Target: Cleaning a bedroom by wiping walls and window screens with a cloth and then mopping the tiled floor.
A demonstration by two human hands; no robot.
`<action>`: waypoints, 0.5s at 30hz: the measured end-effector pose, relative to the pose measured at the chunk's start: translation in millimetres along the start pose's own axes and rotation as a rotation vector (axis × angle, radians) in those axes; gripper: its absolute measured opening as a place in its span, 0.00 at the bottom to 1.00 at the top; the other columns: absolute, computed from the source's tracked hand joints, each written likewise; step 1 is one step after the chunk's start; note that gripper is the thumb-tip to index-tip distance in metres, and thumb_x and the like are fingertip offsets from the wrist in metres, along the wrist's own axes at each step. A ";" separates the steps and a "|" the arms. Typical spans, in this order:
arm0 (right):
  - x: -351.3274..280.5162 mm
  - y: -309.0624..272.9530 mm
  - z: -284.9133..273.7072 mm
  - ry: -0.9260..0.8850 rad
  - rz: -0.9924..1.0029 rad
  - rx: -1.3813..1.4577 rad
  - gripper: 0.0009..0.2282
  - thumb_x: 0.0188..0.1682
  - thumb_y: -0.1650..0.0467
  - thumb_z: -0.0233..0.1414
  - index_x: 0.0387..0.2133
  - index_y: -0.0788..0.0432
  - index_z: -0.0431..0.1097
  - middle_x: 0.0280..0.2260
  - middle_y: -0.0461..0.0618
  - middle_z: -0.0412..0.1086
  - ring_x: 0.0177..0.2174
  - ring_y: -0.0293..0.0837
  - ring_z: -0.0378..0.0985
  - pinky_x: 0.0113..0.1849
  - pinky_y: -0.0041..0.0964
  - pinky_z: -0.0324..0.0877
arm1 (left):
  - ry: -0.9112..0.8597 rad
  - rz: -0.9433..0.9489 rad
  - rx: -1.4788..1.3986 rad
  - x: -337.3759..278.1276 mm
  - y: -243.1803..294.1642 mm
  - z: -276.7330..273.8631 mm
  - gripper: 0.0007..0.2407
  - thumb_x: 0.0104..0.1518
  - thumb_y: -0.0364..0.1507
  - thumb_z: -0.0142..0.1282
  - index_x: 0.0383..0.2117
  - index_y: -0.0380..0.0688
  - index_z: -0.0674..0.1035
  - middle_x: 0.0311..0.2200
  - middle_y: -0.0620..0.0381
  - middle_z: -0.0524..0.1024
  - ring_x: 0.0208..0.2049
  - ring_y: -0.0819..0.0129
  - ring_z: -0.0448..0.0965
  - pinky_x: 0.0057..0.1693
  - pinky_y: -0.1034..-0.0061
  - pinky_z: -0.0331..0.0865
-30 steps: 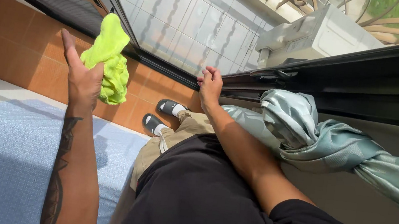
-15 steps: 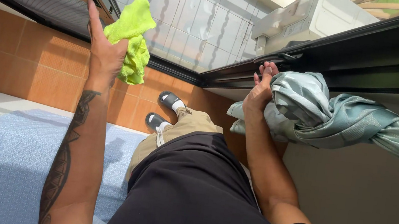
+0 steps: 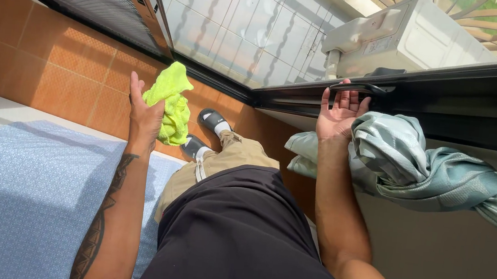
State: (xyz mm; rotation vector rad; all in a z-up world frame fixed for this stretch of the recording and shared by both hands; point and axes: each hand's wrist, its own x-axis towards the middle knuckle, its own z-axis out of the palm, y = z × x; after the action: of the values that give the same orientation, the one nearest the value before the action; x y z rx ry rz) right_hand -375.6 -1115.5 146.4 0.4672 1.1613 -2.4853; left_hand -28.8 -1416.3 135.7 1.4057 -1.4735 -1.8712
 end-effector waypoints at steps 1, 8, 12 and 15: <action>-4.3 2.1 3.0 -0.019 0.009 0.036 0.15 0.51 0.57 0.55 0.39 0.56 0.71 0.51 0.49 0.73 0.51 0.44 0.72 0.54 0.54 0.68 | -0.002 0.007 -0.026 -1.2 -7.5 -1.1 0.41 0.55 0.26 0.59 0.74 0.47 0.46 0.73 0.43 0.49 0.70 0.54 0.60 0.67 0.68 0.63; -1.8 11.2 -15.7 -0.112 -0.082 0.012 0.13 0.54 0.58 0.53 0.40 0.55 0.70 0.51 0.51 0.73 0.54 0.46 0.71 0.57 0.55 0.70 | -0.028 -0.050 -0.037 -9.4 -20.0 11.7 0.39 0.55 0.25 0.55 0.74 0.46 0.46 0.73 0.42 0.50 0.70 0.54 0.61 0.67 0.69 0.62; -15.1 -0.8 14.9 0.057 -0.100 -0.062 0.15 0.54 0.57 0.51 0.36 0.56 0.69 0.46 0.57 0.76 0.51 0.51 0.74 0.52 0.59 0.73 | 0.007 -0.041 0.061 -4.7 -21.3 22.0 0.38 0.55 0.26 0.56 0.73 0.45 0.48 0.72 0.42 0.53 0.69 0.54 0.62 0.68 0.68 0.62; -8.3 -2.8 12.5 0.111 -0.092 -0.061 0.15 0.54 0.57 0.50 0.36 0.57 0.68 0.46 0.56 0.75 0.51 0.52 0.74 0.50 0.59 0.73 | -0.006 -0.011 0.116 -0.9 -15.2 36.8 0.39 0.54 0.27 0.57 0.73 0.45 0.48 0.71 0.41 0.53 0.70 0.52 0.59 0.67 0.67 0.61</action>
State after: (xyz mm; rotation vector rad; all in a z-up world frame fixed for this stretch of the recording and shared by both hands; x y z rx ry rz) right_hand -371.4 -1122.1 159.5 0.5523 1.3252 -2.5209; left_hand -55.8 -1391.0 121.0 1.4640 -1.6036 -1.8243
